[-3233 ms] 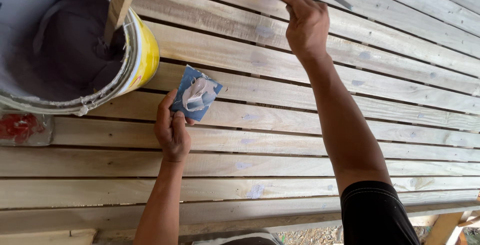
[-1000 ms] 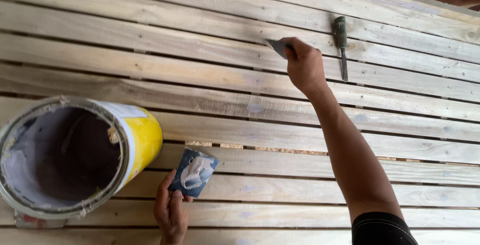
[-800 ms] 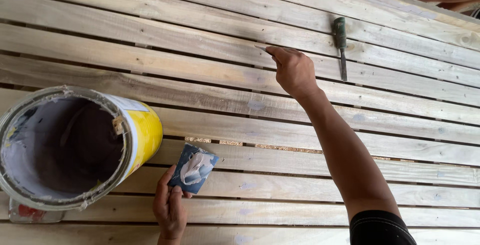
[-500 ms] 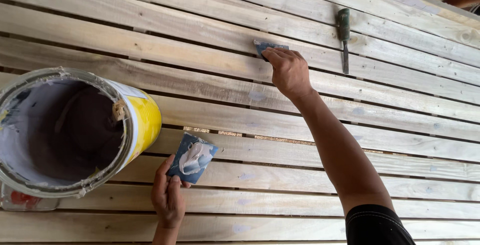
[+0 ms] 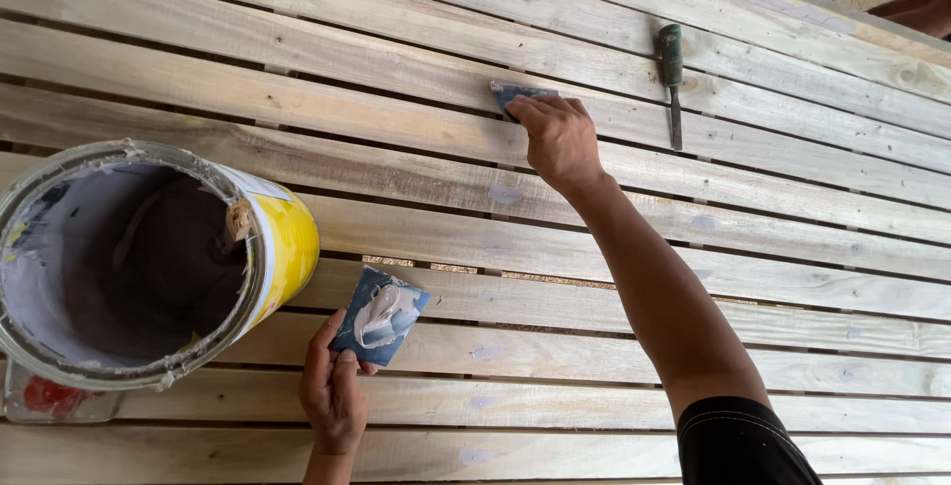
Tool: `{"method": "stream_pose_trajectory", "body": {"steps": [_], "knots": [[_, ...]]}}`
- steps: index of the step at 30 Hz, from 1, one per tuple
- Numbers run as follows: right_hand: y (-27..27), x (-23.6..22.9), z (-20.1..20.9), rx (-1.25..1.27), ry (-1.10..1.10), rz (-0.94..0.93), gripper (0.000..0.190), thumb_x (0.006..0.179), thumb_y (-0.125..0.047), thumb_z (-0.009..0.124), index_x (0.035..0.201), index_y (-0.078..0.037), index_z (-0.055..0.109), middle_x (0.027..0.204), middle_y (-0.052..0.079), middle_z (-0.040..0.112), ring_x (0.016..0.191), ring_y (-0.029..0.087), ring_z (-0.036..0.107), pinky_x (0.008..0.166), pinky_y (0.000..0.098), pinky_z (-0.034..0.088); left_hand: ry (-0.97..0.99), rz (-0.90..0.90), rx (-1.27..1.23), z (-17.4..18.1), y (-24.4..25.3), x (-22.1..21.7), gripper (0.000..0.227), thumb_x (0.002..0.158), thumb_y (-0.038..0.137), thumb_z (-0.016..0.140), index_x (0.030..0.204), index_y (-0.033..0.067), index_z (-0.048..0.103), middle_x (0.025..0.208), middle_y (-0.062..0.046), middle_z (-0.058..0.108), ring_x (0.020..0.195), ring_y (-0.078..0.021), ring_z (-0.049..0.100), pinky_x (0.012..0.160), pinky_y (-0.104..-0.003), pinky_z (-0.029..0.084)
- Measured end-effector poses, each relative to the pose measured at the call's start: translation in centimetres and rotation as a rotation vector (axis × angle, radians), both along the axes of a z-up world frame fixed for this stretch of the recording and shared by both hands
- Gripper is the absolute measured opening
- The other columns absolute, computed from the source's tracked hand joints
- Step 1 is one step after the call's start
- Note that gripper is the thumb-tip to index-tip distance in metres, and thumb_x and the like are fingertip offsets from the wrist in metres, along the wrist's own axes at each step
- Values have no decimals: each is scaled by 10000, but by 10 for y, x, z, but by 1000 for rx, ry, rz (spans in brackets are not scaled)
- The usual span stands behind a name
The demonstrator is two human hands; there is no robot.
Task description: The person uses a putty knife to apply a white filler paste into gaps between wooden planks. They repeatedly scoop filler from a container and spread it along the seams, smoothing the surface with the tool.
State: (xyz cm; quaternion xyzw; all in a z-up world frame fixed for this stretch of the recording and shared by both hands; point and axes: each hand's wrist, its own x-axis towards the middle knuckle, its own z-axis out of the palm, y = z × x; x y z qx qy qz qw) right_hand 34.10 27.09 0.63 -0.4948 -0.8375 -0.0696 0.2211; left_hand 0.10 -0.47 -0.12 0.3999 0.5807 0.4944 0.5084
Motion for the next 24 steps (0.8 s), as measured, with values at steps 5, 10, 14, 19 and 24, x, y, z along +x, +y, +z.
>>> {"method": "stream_pose_trajectory", "body": {"steps": [5, 10, 14, 19, 24], "knots": [[6, 19, 17, -428, 86, -224, 313, 1084, -1, 502, 1045, -110, 792, 821, 92, 774, 502, 182, 640, 400, 341, 494, 14, 0, 15, 0, -1, 0, 457, 982, -25, 419, 1428, -26, 518, 880, -51, 621, 711, -102, 527, 660, -244, 487], [44, 27, 23, -205, 89, -208, 200, 1087, -59, 617, 1087, -151, 794, 958, 22, 780, 841, 194, 712, 735, 420, 504, -2, 8, 26, -2, -3, 1, 471, 993, -31, 427, 1454, -21, 523, 831, -45, 591, 720, -103, 528, 680, -246, 493], [58, 24, 12, -151, 69, -176, 203, 1004, -44, 642, 1105, -138, 791, 985, 30, 791, 1003, 240, 700, 811, 424, 457, 29, 9, 29, -3, -1, 1, 468, 982, -39, 426, 1438, -18, 530, 835, -46, 612, 701, -99, 539, 656, -243, 492], [48, 20, -9, -218, 52, -173, 231, 1008, -39, 627, 1147, -135, 784, 1055, 52, 780, 1060, 228, 698, 869, 413, 453, 37, 3, 25, 0, -1, 0, 468, 978, -49, 429, 1433, -20, 535, 852, -50, 617, 695, -99, 540, 647, -239, 492], [42, 28, -2, -221, -21, -155, 209, 1035, -68, 625, 1112, -167, 792, 1067, 24, 794, 1064, 204, 704, 907, 410, 460, 25, 2, -3, 0, -1, 1, 462, 973, -36, 421, 1419, -12, 541, 907, -62, 658, 694, -101, 561, 639, -243, 514]]}}
